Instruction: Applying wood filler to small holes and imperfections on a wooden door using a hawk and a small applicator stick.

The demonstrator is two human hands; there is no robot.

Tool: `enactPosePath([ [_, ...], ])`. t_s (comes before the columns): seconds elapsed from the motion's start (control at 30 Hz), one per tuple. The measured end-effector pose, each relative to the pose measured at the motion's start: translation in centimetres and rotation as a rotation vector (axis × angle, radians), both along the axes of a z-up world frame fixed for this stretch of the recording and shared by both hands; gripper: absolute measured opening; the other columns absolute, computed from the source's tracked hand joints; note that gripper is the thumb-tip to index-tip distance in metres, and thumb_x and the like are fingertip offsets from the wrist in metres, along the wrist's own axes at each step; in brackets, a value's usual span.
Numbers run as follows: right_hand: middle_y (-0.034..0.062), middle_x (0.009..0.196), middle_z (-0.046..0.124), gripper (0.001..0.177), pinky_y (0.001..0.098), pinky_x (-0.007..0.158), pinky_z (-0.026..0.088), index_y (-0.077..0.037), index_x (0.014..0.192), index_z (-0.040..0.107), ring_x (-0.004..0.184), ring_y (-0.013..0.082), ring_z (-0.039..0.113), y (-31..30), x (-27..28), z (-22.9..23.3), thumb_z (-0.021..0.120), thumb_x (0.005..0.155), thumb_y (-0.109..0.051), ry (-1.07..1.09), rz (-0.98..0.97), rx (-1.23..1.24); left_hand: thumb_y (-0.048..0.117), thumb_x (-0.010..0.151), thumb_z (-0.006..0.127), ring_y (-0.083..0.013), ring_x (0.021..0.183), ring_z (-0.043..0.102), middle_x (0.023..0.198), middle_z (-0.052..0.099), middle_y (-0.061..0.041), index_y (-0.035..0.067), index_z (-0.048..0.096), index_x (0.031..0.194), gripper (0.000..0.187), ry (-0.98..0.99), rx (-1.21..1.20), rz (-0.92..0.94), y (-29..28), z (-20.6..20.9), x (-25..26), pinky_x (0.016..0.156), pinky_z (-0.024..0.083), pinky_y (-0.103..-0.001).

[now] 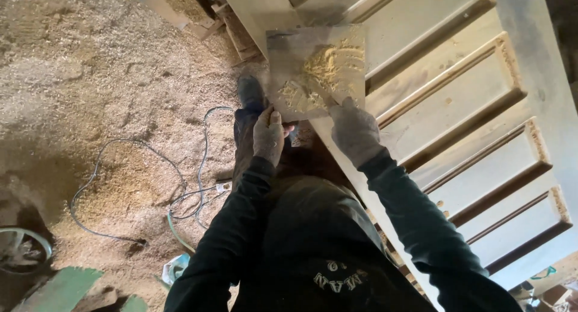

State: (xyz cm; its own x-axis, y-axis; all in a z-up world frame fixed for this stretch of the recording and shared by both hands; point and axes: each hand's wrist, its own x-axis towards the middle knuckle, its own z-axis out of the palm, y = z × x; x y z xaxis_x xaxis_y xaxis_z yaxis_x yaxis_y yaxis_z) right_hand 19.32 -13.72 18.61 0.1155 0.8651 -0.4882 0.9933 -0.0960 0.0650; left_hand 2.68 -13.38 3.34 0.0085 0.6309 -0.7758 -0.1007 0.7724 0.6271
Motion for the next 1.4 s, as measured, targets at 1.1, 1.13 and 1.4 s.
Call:
enactPosePath([
  [1.1,0.0007,0.129,0.049,0.093,0.0497,0.084,0.065,-0.032,0.154,0.048,0.09,0.0352,0.074,-7.8,-8.3,-15.7,0.075,0.067,-0.02,0.224,-0.753,0.279,0.06,0.091,0.061,-0.0229,0.102,0.075,0.101,0.078,-0.001,0.026,0.072,0.119,0.045,0.429,-0.016,-1.072,7.1,-1.1,-3.2,0.095,0.057,-0.037],
  [1.13,-0.0006,0.131,0.049,0.091,0.0486,0.083,0.065,-0.033,0.152,0.052,0.085,0.0343,0.075,-8.0,-8.5,-15.7,0.075,0.066,-0.019,0.209,-0.758,0.272,0.053,0.092,0.064,-0.017,0.095,0.077,0.094,0.08,-0.001,0.021,0.072,0.116,0.041,0.379,-0.045,-1.012,7.3,-0.2,-3.5,0.093,0.059,-0.032],
  [1.4,0.003,0.13,0.046,0.085,0.0538,0.082,0.065,-0.031,0.151,0.049,0.086,0.0418,0.074,-4.5,-6.2,-15.1,0.072,0.073,-0.008,0.21,-0.898,0.326,0.036,0.094,0.067,-0.0195,0.086,0.079,0.091,0.079,-0.014,0.005,0.07,0.118,0.038,0.224,-0.085,-0.87,8.3,2.1,-2.8,0.083,0.064,-0.027],
])
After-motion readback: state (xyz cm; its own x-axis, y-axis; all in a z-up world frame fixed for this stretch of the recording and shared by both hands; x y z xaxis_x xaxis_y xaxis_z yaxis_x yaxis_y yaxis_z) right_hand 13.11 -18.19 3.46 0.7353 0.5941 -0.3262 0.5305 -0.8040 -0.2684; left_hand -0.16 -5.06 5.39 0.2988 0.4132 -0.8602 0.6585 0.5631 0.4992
